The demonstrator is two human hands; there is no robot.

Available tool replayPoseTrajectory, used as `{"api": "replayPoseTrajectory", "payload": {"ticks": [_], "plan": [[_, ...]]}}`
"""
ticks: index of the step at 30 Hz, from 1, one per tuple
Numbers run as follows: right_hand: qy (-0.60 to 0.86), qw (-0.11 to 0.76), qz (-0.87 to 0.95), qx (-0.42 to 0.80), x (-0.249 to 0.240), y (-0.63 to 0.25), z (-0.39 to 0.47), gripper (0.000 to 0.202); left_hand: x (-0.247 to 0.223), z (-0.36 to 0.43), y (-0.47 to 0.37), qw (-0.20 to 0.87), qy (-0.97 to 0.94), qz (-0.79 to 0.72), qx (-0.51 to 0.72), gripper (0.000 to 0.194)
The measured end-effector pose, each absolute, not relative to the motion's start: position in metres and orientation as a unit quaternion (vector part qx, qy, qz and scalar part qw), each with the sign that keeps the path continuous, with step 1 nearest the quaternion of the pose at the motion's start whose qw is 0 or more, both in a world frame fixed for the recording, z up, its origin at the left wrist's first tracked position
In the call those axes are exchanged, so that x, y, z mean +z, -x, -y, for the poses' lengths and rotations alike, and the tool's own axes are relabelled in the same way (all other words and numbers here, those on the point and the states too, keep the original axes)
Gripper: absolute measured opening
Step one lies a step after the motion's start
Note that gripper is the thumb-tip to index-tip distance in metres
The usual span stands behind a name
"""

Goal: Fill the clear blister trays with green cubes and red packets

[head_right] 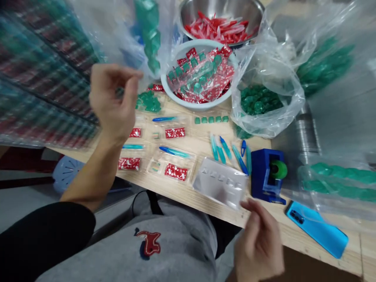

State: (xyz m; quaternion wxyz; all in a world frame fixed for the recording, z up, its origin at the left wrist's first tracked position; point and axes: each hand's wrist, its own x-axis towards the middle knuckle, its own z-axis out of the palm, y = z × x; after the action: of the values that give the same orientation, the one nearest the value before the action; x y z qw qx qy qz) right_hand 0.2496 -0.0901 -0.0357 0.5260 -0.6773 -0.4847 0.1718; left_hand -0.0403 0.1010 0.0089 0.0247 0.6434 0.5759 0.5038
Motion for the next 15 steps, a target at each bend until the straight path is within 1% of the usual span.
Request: {"api": "replayPoseTrajectory", "payload": {"ticks": [2, 3, 5, 7, 9, 12, 13, 15], "plan": [[0.653, 0.507, 0.515, 0.225, -0.035, -0.227, 0.068, 0.022, 0.0, -0.062, 0.04, 0.17, -0.583, -0.505, 0.614, 0.019], [0.625, 0.497, 0.533, 0.281, -0.034, -0.216, 0.057, 0.025, -0.006, -0.044, 0.038, 0.259, -0.541, -0.499, 0.626, 0.021], [0.562, 0.476, 0.548, 0.395, -0.034, -0.196, 0.036, 0.036, -0.016, -0.012, 0.035, 0.42, -0.453, -0.503, 0.604, 0.024], [0.512, 0.467, 0.539, 0.478, -0.033, -0.181, 0.02, 0.043, -0.026, 0.011, 0.03, 0.525, -0.373, -0.5, 0.579, 0.026], [0.488, 0.462, 0.525, 0.523, -0.033, -0.172, 0.01, 0.044, -0.033, 0.025, 0.026, 0.583, -0.324, -0.488, 0.564, 0.025], [0.493, 0.459, 0.513, 0.532, -0.035, -0.17, 0.0, 0.038, -0.041, 0.033, 0.025, 0.621, -0.311, -0.465, 0.548, 0.021], [0.497, 0.455, 0.515, 0.529, -0.036, -0.173, -0.002, 0.035, -0.043, 0.032, 0.027, 0.622, -0.315, -0.461, 0.549, 0.024], [0.498, 0.428, 0.534, 0.532, -0.04, -0.18, -0.008, 0.031, -0.045, 0.03, 0.036, 0.599, -0.32, -0.469, 0.565, 0.042]]}}
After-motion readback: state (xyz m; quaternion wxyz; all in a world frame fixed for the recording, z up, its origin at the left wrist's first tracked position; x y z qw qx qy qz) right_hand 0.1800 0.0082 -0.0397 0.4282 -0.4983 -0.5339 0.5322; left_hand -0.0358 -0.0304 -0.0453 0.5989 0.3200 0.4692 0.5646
